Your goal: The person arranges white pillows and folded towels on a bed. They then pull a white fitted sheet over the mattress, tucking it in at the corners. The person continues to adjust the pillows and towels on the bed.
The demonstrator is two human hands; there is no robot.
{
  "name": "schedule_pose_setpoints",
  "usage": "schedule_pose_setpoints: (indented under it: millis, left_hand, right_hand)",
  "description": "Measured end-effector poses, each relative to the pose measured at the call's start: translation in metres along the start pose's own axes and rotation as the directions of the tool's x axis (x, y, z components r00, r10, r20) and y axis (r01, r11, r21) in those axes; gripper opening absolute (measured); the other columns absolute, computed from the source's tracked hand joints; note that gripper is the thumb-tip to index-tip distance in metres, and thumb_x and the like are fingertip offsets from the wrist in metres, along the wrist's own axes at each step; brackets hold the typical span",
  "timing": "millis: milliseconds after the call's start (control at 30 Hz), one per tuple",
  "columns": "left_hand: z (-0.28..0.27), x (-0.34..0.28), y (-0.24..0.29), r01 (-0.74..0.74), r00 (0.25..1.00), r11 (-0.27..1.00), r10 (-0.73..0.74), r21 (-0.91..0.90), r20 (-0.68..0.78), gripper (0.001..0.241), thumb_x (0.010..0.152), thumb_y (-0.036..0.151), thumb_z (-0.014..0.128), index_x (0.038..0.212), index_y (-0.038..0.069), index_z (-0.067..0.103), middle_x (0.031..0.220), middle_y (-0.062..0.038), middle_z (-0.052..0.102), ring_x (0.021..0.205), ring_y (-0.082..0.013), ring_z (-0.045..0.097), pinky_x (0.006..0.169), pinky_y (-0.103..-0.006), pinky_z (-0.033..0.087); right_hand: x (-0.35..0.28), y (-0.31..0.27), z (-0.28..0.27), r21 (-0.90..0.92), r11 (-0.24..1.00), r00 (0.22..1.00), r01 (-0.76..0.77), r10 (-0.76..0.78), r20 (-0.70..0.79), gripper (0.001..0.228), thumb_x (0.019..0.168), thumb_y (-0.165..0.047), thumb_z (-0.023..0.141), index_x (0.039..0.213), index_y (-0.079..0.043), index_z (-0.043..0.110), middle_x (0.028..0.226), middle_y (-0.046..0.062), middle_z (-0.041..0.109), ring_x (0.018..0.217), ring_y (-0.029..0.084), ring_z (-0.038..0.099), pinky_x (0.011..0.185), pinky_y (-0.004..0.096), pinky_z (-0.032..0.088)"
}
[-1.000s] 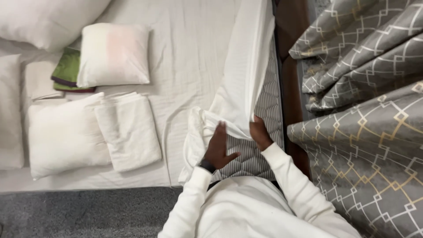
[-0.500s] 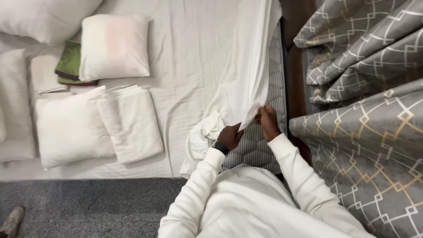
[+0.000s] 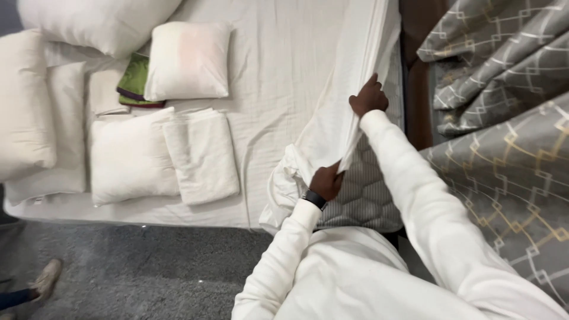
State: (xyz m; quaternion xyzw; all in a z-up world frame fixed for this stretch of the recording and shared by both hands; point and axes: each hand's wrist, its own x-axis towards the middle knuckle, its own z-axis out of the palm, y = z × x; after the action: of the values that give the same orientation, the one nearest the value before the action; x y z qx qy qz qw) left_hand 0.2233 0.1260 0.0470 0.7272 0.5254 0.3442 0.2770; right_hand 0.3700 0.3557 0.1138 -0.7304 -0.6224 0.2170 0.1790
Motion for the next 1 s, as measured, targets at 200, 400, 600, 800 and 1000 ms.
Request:
schedule_pose_setpoints:
  millis: [200, 400, 600, 800, 1000]
  left_hand:
    - [0.025, -0.002, 0.016, -0.002, 1.0, 0.999, 0.001, 0.048, 0.02, 0.062, 0.091, 0.015, 0.062, 0.152, 0.021, 0.05, 0.081, -0.024, 0.07, 0.069, -0.0453, 0.066, 0.067, -0.0574, 0.054]
    - [0.018, -0.013, 0.052, -0.004, 0.998, 0.996, -0.002, 0.095, 0.059, 0.072, 0.09, 0.015, 0.061, 0.159, 0.027, 0.043, 0.069, -0.021, 0.067, 0.06, -0.0424, 0.064, 0.061, -0.0564, 0.054]
    - [0.003, -0.044, 0.094, -0.061, 0.988, 0.992, 0.045, 0.109, 0.147, 0.074, 0.089, 0.017, 0.067, 0.159, 0.026, 0.041, 0.066, -0.02, 0.066, 0.057, -0.0397, 0.064, 0.055, -0.0539, 0.052]
    - [-0.006, -0.042, 0.064, 0.036, 0.979, 0.999, -0.037, 0.007, 0.199, 0.071, 0.092, 0.016, 0.066, 0.159, 0.024, 0.045, 0.073, -0.019, 0.07, 0.063, -0.0378, 0.068, 0.06, -0.0505, 0.056]
    - [0.001, -0.028, 0.003, 0.36, 0.912, 0.911, -0.389, 0.203, 0.128, 0.059, 0.089, 0.033, 0.073, 0.142, 0.015, 0.053, 0.083, -0.019, 0.072, 0.072, -0.0383, 0.07, 0.067, -0.0512, 0.057]
  right_hand:
    - [-0.002, 0.053, 0.035, -0.224, 0.968, 0.992, -0.111, 0.094, -0.087, 0.06, 0.089, -0.028, 0.071, 0.138, 0.0, 0.05, 0.13, 0.023, 0.061, 0.109, 0.038, 0.067, 0.09, 0.05, 0.056]
    - [-0.018, 0.071, -0.015, -0.204, 0.978, 0.991, 0.032, -0.058, -0.124, 0.023, 0.085, -0.019, 0.07, 0.097, 0.001, 0.075, 0.099, 0.025, 0.072, 0.091, 0.043, 0.072, 0.082, 0.052, 0.059]
    - [-0.067, 0.105, -0.036, -0.259, 0.961, 0.958, 0.101, -0.164, -0.235, 0.017, 0.08, -0.016, 0.069, 0.086, -0.002, 0.076, 0.091, 0.027, 0.073, 0.086, 0.047, 0.07, 0.081, 0.054, 0.058]
    - [-0.058, 0.122, 0.036, -0.235, 0.964, 0.976, 0.123, -0.16, -0.148, 0.022, 0.08, -0.021, 0.066, 0.085, -0.003, 0.076, 0.093, 0.024, 0.073, 0.085, 0.045, 0.07, 0.081, 0.056, 0.057]
    - [-0.047, 0.078, 0.068, 0.05, 0.999, 0.985, -0.021, 0.012, 0.171, 0.043, 0.084, -0.028, 0.068, 0.118, -0.001, 0.062, 0.108, 0.024, 0.072, 0.088, 0.04, 0.069, 0.081, 0.055, 0.057]
